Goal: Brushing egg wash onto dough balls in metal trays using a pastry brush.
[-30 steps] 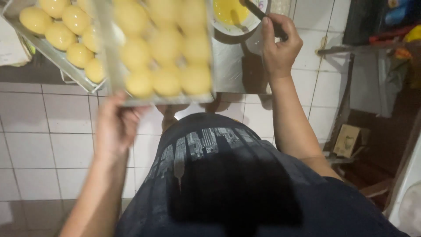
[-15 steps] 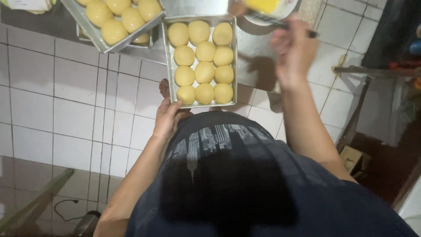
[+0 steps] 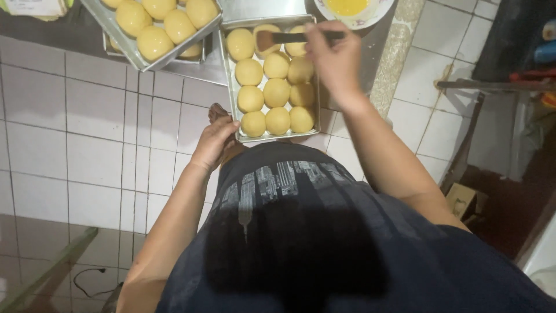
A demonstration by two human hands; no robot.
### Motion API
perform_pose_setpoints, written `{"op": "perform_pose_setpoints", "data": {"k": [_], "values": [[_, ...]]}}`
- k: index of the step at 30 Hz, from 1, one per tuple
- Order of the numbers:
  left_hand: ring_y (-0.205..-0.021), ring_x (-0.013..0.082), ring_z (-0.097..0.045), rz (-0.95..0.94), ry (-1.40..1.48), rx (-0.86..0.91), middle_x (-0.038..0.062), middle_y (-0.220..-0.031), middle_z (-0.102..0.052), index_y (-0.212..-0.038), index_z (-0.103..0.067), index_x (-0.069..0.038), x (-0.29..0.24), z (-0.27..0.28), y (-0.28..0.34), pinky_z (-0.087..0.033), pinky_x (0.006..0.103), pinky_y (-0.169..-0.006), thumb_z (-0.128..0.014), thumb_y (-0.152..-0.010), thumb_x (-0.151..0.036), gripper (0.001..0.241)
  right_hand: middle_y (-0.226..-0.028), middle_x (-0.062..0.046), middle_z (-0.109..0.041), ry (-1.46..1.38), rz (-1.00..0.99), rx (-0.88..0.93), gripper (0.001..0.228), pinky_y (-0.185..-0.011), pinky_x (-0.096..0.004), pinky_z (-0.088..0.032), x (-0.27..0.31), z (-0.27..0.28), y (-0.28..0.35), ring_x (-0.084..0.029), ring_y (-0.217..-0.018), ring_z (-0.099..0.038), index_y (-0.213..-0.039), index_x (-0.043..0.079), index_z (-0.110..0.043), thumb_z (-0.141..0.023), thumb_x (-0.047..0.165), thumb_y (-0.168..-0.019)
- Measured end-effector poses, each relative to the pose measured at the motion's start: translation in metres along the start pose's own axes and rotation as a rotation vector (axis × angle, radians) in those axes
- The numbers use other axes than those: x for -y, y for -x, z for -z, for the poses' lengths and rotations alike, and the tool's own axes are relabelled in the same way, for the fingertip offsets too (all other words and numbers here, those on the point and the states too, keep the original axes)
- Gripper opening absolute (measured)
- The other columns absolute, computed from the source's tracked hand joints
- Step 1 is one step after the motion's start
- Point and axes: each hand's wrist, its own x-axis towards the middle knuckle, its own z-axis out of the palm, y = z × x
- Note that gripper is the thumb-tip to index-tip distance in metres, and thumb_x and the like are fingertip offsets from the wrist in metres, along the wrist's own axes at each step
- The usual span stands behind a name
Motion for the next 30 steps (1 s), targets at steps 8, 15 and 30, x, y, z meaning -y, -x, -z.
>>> {"op": "perform_pose_setpoints", "data": {"k": [8, 15, 30], "values": [[-0.122, 0.0221, -0.067, 0.023, -0.144, 0.193, 0.008, -0.138, -0.064, -0.146, -0.055, -0.013, -0.021, 0.004, -0.003, -0.06, 0.0336, -0.101, -0.072, -0.084, -0.031, 0.067, -0.077, -0.001, -0.073, 0.257, 0.221, -0.186, 0.011, -0.052, -0.022, -0.046, 0.029, 0.042, 0.022, -0.008, -0.063, -0.064, -0.096, 0.007, -0.074, -0.076, 0.014, -0.104], [-0.121, 0.0239, -0.069, 0.034, -0.232, 0.351, 0.01, -0.138, -0.063, -0.146, -0.055, -0.011, -0.04, 0.018, -0.022, -0.062, 0.0388, -0.103, -0.075, -0.083, -0.028, 0.069, -0.087, -0.007, -0.076, 0.053, 0.202, -0.164, 0.005, -0.073, -0.029, -0.06, 0.048, -0.016, 0.064, -0.014, -0.074, -0.071, -0.099, 0.009, -0.074, -0.078, 0.012, -0.101], [-0.116, 0.0225, -0.069, 0.077, -0.294, 0.424, 0.009, -0.13, -0.065, -0.136, -0.054, -0.009, -0.047, 0.024, -0.03, -0.063, 0.0361, -0.101, -0.074, -0.085, -0.024, 0.057, -0.097, -0.012, -0.078, 0.656, 0.469, -0.284, 0.012, -0.069, -0.032, -0.057, 0.028, 0.019, 0.1, -0.022, -0.08, -0.073, -0.105, 0.001, -0.077, -0.074, 0.012, -0.108]]}}
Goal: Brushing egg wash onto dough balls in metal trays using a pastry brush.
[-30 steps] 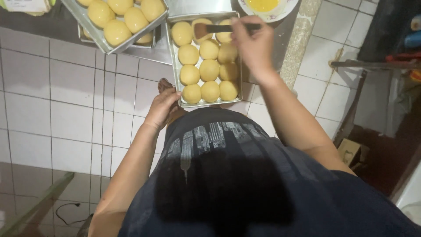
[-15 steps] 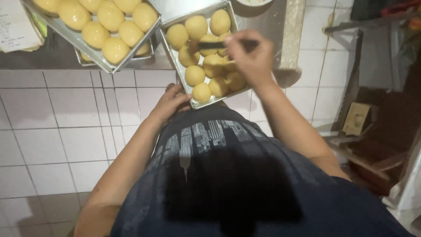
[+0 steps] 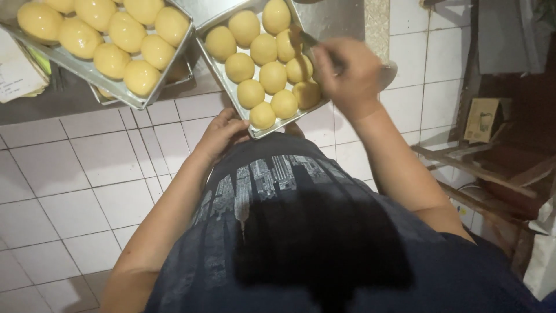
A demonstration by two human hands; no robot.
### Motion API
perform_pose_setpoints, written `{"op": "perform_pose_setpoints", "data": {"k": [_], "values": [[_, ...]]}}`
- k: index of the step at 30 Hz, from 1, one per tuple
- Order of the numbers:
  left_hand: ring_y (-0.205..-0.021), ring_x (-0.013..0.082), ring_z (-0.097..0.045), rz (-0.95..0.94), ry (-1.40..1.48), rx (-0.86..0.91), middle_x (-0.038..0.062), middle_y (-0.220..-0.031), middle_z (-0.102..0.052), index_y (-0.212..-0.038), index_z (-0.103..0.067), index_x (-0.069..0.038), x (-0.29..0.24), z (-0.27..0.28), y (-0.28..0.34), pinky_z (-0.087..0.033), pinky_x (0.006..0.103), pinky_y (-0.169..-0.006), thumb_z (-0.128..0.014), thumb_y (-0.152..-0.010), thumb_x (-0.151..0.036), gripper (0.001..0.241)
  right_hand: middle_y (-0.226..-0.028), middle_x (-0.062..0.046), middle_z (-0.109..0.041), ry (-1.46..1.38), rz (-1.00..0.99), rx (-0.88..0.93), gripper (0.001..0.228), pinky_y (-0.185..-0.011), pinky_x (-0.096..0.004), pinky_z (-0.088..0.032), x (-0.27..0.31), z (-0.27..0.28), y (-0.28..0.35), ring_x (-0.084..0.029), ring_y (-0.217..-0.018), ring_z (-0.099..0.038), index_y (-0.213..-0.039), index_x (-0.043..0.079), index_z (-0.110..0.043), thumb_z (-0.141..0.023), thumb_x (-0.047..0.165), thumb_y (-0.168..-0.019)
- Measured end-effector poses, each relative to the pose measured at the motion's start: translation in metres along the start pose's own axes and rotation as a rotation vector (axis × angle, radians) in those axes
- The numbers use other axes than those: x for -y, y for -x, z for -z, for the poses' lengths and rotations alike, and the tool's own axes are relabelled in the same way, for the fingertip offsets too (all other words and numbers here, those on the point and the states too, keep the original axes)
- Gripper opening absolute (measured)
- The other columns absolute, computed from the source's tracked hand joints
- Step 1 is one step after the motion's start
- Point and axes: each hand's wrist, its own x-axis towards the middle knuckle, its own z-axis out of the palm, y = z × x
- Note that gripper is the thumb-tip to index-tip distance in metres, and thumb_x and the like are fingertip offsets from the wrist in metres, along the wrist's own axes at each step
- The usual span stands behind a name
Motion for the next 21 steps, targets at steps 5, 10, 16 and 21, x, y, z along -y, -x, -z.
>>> {"op": "perform_pose_setpoints", "data": {"k": [5, 10, 16, 21], "values": [[-0.128, 0.0561, -0.058, -0.193, -0.044, 0.019, 0.038, -0.127, -0.061, -0.148, -0.044, 0.01, 0.001, -0.01, 0.006, -0.054, 0.0607, -0.105, -0.078, -0.094, -0.028, 0.074, -0.076, -0.011, -0.063, 0.171, 0.528, 0.061, 0.011, -0.062, -0.042, -0.052, -0.006, -0.057, 0.037, -0.03, -0.066, -0.064, -0.102, 0.007, -0.075, -0.07, 0.01, -0.094], [-0.123, 0.0391, -0.065, -0.135, 0.045, -0.029, 0.021, -0.126, -0.063, -0.136, -0.05, 0.0, 0.01, -0.012, -0.008, -0.058, 0.0512, -0.104, -0.076, -0.09, -0.025, 0.059, -0.076, -0.009, -0.067, -0.076, 0.368, 0.066, 0.015, -0.062, -0.039, -0.05, 0.016, -0.015, 0.0, -0.027, -0.066, -0.063, -0.095, 0.006, -0.075, -0.074, 0.018, -0.102], [-0.118, 0.0203, -0.069, -0.068, 0.145, -0.118, 0.005, -0.123, -0.065, -0.118, -0.059, -0.011, 0.007, -0.03, -0.001, -0.063, 0.0387, -0.101, -0.072, -0.087, -0.019, 0.035, -0.089, -0.011, -0.072, 0.094, 0.236, -0.062, 0.012, -0.069, -0.042, -0.05, -0.097, -0.019, -0.068, -0.031, -0.075, -0.067, -0.102, 0.004, -0.071, -0.071, 0.015, -0.106], [-0.123, 0.0198, -0.068, -0.09, 0.173, -0.169, 0.001, -0.133, -0.066, -0.131, -0.061, -0.013, 0.008, -0.048, -0.004, -0.062, 0.0394, -0.102, -0.073, -0.085, -0.021, 0.048, -0.076, 0.0, -0.073, 0.122, 0.243, 0.075, 0.02, -0.058, -0.038, -0.049, -0.144, -0.025, -0.081, -0.022, -0.064, -0.068, -0.095, 0.011, -0.072, -0.085, 0.022, -0.105]]}}
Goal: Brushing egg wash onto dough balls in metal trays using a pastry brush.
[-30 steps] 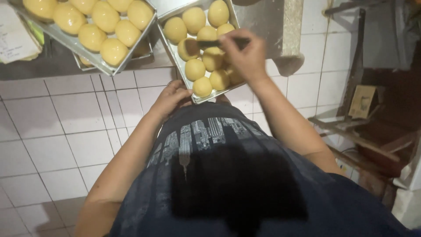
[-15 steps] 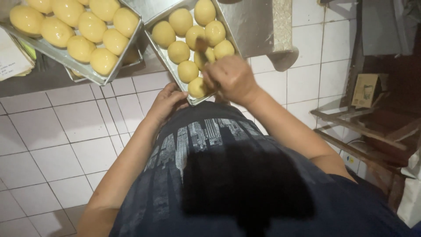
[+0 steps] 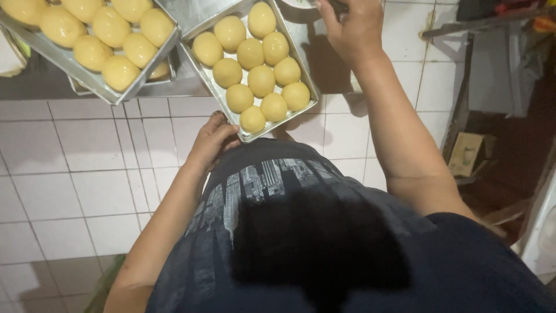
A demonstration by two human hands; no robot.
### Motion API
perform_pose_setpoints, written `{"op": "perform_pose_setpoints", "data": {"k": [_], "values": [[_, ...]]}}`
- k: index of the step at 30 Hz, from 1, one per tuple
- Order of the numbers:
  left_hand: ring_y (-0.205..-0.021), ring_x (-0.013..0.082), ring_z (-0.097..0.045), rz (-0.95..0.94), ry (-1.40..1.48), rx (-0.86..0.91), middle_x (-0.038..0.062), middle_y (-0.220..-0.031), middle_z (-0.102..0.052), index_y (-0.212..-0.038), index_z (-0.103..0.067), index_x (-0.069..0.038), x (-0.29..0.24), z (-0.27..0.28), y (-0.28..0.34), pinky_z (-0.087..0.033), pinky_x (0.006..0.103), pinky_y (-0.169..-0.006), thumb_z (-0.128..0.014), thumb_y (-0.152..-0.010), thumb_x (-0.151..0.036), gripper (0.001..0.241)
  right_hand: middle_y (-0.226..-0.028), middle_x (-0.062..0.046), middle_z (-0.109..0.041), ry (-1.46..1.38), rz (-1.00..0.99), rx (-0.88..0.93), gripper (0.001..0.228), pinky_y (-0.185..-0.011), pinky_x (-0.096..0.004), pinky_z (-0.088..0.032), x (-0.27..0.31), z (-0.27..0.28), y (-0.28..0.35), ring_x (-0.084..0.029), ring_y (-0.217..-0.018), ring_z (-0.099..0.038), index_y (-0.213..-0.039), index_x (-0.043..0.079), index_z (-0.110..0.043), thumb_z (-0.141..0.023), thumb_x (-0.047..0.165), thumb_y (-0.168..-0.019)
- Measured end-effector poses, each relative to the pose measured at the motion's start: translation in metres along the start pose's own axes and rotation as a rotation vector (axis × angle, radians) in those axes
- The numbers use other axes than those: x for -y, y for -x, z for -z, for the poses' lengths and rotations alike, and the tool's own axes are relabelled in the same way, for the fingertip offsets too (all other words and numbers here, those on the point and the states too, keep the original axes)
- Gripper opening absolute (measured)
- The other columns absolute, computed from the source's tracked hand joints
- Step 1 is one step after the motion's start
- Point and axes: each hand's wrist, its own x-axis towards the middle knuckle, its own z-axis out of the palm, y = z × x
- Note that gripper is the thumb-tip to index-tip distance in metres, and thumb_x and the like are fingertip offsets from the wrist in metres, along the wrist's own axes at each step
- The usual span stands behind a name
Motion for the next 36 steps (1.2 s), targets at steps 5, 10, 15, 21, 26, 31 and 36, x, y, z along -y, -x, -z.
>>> {"op": "perform_pose_setpoints", "data": {"k": [5, 10, 15, 21, 26, 31, 36], "values": [[-0.107, 0.0233, -0.073, -0.003, 0.2, -0.046, 0.005, -0.125, -0.068, -0.136, -0.062, -0.011, -0.002, -0.016, 0.008, -0.063, 0.0354, -0.092, -0.066, -0.089, -0.007, 0.047, -0.097, -0.009, -0.081, -0.261, -0.105, -0.104, 0.005, -0.075, -0.033, -0.057, 0.007, 0.025, 0.001, -0.022, -0.083, -0.074, -0.106, 0.005, -0.08, -0.079, 0.008, -0.102], [-0.106, 0.0214, -0.072, -0.076, 0.205, -0.1, 0.006, -0.129, -0.07, -0.138, -0.061, -0.008, 0.015, -0.016, 0.0, -0.064, 0.0322, -0.084, -0.071, -0.087, -0.012, 0.052, -0.084, -0.008, -0.074, -0.639, -0.698, -0.316, 0.02, -0.069, -0.03, -0.066, -0.003, 0.042, 0.016, -0.018, -0.077, -0.076, -0.092, 0.006, -0.071, -0.079, 0.023, -0.094], [-0.108, 0.0151, -0.07, -0.082, 0.147, -0.186, -0.001, -0.122, -0.07, -0.131, -0.062, -0.016, 0.023, -0.021, 0.002, -0.061, 0.0277, -0.086, -0.073, -0.087, -0.022, 0.046, -0.07, -0.014, -0.074, -0.761, -0.804, -0.317, 0.021, -0.055, -0.032, -0.069, -0.012, 0.063, 0.026, -0.019, -0.058, -0.075, -0.091, 0.005, -0.065, -0.073, 0.022, -0.098], [-0.1, 0.0154, -0.07, -0.101, 0.245, -0.22, 0.004, -0.116, -0.074, -0.14, -0.059, -0.011, 0.03, -0.025, 0.003, -0.055, 0.0222, -0.069, -0.076, -0.086, -0.025, 0.059, -0.068, -0.012, -0.076, -0.764, -0.932, -0.296, 0.032, -0.057, -0.027, -0.07, -0.003, 0.053, 0.012, -0.017, -0.061, -0.078, -0.089, 0.006, -0.069, -0.082, 0.035, -0.085], [-0.086, 0.0129, -0.067, -0.101, 0.15, -0.184, 0.008, -0.115, -0.071, -0.147, -0.054, -0.008, 0.028, -0.022, 0.005, -0.055, 0.0171, -0.06, -0.074, -0.085, -0.03, 0.068, -0.069, -0.007, -0.066, -0.801, -0.844, -0.36, 0.022, -0.049, -0.033, -0.061, -0.004, 0.063, 0.039, -0.021, -0.059, -0.076, -0.083, 0.009, -0.062, -0.078, 0.018, -0.095], [-0.092, 0.0153, -0.071, -0.084, 0.188, -0.157, 0.01, -0.121, -0.071, -0.149, -0.052, -0.007, 0.025, -0.022, 0.006, -0.057, 0.0178, -0.062, -0.074, -0.084, -0.025, 0.071, -0.071, -0.01, -0.073, -0.915, -0.868, 0.025, 0.023, -0.053, -0.028, -0.065, 0.071, 0.042, 0.043, -0.019, -0.058, -0.076, -0.094, 0.007, -0.07, -0.08, 0.028, -0.093], [-0.076, 0.0138, -0.061, -0.124, 0.288, -0.066, 0.013, -0.113, -0.069, -0.147, -0.05, -0.003, 0.03, -0.016, -0.001, -0.042, 0.0186, -0.051, -0.072, -0.088, -0.016, 0.064, -0.083, -0.005, -0.075, -0.997, -0.617, 0.397, 0.011, -0.067, -0.024, -0.067, 0.114, 0.013, 0.052, -0.014, -0.071, -0.076, -0.102, 0.008, -0.07, -0.068, 0.018, -0.107]]}}
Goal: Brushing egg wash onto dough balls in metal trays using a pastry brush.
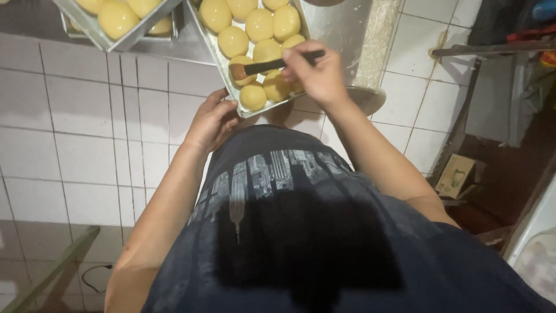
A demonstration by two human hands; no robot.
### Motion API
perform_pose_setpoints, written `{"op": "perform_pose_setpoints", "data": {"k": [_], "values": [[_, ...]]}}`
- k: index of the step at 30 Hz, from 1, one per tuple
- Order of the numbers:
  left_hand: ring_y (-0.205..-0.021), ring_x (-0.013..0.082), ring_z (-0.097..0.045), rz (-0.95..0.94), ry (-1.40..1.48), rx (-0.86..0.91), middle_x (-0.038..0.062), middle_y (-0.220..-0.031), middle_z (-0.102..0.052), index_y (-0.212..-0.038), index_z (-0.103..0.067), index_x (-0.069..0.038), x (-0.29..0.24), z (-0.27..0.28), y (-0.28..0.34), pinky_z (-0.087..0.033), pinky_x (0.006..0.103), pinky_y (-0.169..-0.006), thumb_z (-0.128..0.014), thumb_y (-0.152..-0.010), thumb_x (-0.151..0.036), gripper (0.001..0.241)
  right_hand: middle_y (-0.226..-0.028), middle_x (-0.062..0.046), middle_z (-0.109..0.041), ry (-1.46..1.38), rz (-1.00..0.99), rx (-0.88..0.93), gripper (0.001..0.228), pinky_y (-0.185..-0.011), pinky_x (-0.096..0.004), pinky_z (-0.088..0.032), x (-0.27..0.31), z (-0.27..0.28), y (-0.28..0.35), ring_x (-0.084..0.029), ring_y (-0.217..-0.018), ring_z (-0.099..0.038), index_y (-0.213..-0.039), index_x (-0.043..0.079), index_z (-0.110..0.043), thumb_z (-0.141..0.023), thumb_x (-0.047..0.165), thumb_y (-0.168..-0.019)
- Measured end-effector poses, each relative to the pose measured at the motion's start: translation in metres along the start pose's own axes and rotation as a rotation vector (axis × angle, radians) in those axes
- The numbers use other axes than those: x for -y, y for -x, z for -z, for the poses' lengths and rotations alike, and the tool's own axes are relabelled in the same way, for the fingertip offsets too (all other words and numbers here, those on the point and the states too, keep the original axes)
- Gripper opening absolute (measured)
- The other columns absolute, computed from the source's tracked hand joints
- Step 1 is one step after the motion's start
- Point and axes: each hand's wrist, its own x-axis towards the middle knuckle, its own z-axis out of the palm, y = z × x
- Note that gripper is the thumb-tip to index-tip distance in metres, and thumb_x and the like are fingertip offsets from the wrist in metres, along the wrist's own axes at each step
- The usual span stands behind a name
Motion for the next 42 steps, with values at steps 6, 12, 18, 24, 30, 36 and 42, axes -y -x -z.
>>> {"op": "perform_pose_setpoints", "data": {"k": [6, 12, 18, 24, 30, 36, 42], "values": [[-0.072, 0.0147, -0.06, 0.016, 0.007, 0.003, 0.011, -0.1, -0.069, -0.139, -0.055, -0.006, 0.002, 0.005, -0.007, -0.042, 0.0202, -0.051, -0.072, -0.088, -0.011, 0.054, -0.083, -0.004, -0.075, 0.094, 0.025, -0.137, 0.012, -0.068, -0.023, -0.067, -0.001, 0.033, 0.003, -0.013, -0.072, -0.076, -0.1, 0.008, -0.072, -0.069, 0.017, -0.107], [-0.106, 0.0184, -0.072, 0.117, -0.123, -0.034, 0.006, -0.121, -0.073, -0.147, -0.053, -0.014, -0.015, -0.004, 0.007, -0.06, 0.0249, -0.086, -0.073, -0.087, -0.022, 0.063, -0.081, -0.01, -0.073, 0.119, 0.041, -0.375, 0.015, -0.059, -0.027, -0.066, 0.022, 0.059, 0.023, -0.018, -0.067, -0.076, -0.094, 0.004, -0.071, -0.078, 0.015, -0.101], [-0.114, 0.0157, -0.07, 0.142, -0.19, -0.047, 0.001, -0.124, -0.073, -0.146, -0.055, -0.017, -0.024, -0.01, 0.01, -0.058, 0.0254, -0.09, -0.073, -0.085, -0.026, 0.064, -0.094, -0.017, -0.076, 0.574, 0.469, -0.255, 0.007, -0.071, -0.032, -0.058, 0.045, 0.054, 0.052, -0.023, -0.081, -0.07, -0.102, -0.006, -0.076, -0.074, 0.0, -0.106], [-0.114, 0.0173, -0.07, 0.154, -0.184, -0.025, 0.003, -0.127, -0.071, -0.146, -0.052, -0.017, -0.022, -0.007, 0.01, -0.058, 0.0256, -0.09, -0.074, -0.082, -0.028, 0.068, -0.068, -0.002, -0.062, 1.123, 0.796, -0.122, 0.022, -0.055, -0.035, -0.051, 0.051, 0.03, 0.07, -0.02, -0.058, -0.061, -0.091, 0.011, -0.073, -0.066, 0.015, -0.112], [-0.127, 0.0504, -0.062, -0.098, -0.285, 0.113, 0.031, -0.126, -0.057, -0.154, -0.038, 0.007, -0.013, 0.001, 0.011, -0.055, 0.0544, -0.106, -0.072, -0.101, -0.03, 0.073, -0.063, -0.003, -0.058, 1.069, 0.848, -0.095, 0.017, -0.055, -0.033, -0.05, 0.036, -0.023, 0.083, -0.022, -0.055, -0.06, -0.082, 0.013, -0.068, -0.074, 0.02, -0.096], [-0.131, 0.0458, -0.061, -0.132, -0.115, 0.166, 0.03, -0.135, -0.054, -0.155, -0.034, 0.004, 0.0, 0.004, 0.001, -0.057, 0.0535, -0.107, -0.061, -0.106, -0.055, 0.081, -0.079, -0.012, -0.076, 0.349, 0.487, -0.049, 0.008, -0.067, -0.039, -0.057, 0.037, -0.032, 0.064, -0.033, -0.072, -0.073, -0.093, 0.007, -0.077, -0.076, 0.012, -0.099], [-0.107, 0.0175, -0.07, 0.027, -0.005, -0.013, 0.006, -0.126, -0.069, -0.146, -0.046, -0.012, 0.005, -0.003, -0.002, -0.065, 0.0329, -0.087, -0.075, -0.084, -0.046, 0.076, -0.093, -0.006, -0.077, 0.266, 0.137, -0.208, 0.008, -0.077, -0.027, -0.057, 0.003, 0.033, 0.054, -0.015, -0.085, -0.07, -0.101, 0.009, -0.078, -0.079, 0.016, -0.103]]}}
